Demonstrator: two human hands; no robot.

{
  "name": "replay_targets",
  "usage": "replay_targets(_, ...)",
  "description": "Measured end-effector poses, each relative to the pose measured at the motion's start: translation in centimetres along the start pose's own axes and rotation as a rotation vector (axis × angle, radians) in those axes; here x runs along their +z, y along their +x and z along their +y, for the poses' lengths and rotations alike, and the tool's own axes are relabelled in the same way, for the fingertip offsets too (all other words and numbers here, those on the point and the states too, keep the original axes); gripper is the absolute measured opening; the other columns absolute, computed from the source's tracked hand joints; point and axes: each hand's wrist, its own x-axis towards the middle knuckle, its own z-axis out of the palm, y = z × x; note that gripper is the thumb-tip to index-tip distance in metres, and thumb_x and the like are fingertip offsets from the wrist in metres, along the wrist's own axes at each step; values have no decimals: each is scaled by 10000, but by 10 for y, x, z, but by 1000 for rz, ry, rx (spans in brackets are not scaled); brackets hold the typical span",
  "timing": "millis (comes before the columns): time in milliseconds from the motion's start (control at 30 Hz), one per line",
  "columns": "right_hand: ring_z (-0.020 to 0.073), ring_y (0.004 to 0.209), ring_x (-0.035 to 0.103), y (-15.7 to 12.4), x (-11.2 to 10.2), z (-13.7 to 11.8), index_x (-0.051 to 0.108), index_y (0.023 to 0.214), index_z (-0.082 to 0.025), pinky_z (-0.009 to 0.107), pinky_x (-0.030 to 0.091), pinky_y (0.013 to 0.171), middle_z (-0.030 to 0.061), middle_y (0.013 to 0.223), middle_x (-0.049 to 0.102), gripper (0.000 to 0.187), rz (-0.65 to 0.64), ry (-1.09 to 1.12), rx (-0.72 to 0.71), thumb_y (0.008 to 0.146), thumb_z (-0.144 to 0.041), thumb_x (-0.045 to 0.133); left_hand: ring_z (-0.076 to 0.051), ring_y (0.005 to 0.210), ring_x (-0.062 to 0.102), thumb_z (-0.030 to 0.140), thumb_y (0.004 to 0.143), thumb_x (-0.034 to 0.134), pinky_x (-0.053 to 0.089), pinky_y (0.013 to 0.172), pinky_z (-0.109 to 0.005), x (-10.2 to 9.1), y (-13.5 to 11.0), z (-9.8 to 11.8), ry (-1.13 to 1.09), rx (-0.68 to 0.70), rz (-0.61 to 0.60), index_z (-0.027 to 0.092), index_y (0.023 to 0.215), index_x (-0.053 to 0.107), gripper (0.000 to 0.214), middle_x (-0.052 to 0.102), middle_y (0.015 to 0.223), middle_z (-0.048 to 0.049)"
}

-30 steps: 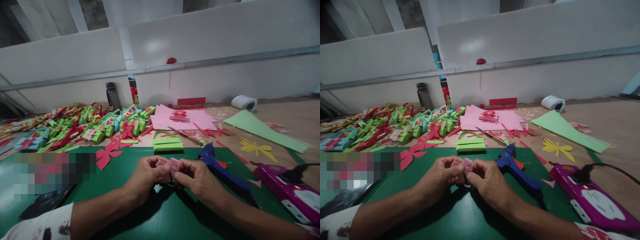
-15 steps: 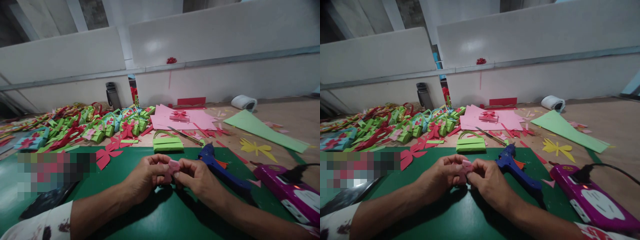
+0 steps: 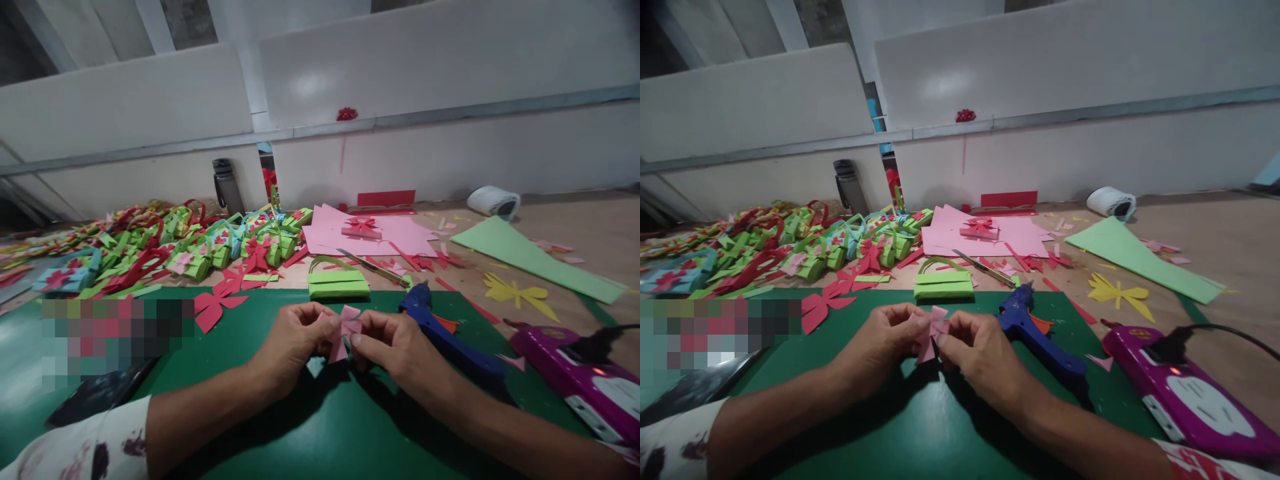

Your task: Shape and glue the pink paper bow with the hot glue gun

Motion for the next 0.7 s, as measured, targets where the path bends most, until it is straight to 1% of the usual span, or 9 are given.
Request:
replay_targets(67,113,543,462,-1,0,-1,555,652,-162,239,359,527,-20,567,537,206,-9,17,-17,770,-330,574,-99,524,521,343,652,755,419,549,-232,1,-1,1,12,-1,11,120,682,588,280,580,631,-30)
replay_targets(167,136,629,523,-3,1,-1,572,766,-164,245,401,576,4,678,588,231,-38,92,-45,789,-394,577,-97,525,514,345,654,750,411,553,-235,3,-2,3,9,-6,19,124,678,587,276,579,636,-28)
replay_targets(267,152,683,559,-3,2,-2,581,841,-162,251,425,611,24,752,629,204,-38,119,-38,783,-357,590,-95,527,502,329,642,753,401,550,-231,5,-4,2,-1,-19,23,124,663,582,267,571,629,-24)
replay_targets(367,130,627,522,-3,4,-5,586,748,-156,229,398,568,9,690,611,131,3,49,-21,772,-285,578,-89,531,489,304,641,745,398,555,-223,7,-5,2,-1,-36,19,117,669,587,247,562,626,-21)
replay_targets(467,106,574,482,-2,5,-9,590,675,-155,209,371,531,-18,626,568,124,13,48,-7,759,-245,570,-83,528,479,296,642,734,395,546,-210,8,-5,1,-1,-42,10,115,660,580,239,547,616,-13)
replay_targets(533,104,576,500,-3,6,-11,607,681,-158,202,383,545,-24,622,578,107,-19,100,12,754,-226,566,-69,502,453,294,651,718,382,524,-191,7,-4,0,-12,-35,-1,118,622,558,240,510,576,7)
replay_targets(600,106,588,522,-3,5,-11,618,695,-162,199,397,567,-23,634,601,102,-47,149,27,757,-225,566,-65,494,443,317,694,670,380,513,-180,6,-3,0,-33,-27,-31,117,614,553,245,490,565,11)
replay_targets(700,102,582,511,-4,3,-9,625,718,-159,200,389,559,-19,650,612,114,-35,165,48,755,-260,586,-89,551,498,396,763,592,418,545,-198,5,-2,-1,-59,-25,-76,107,709,595,294,537,646,-25)
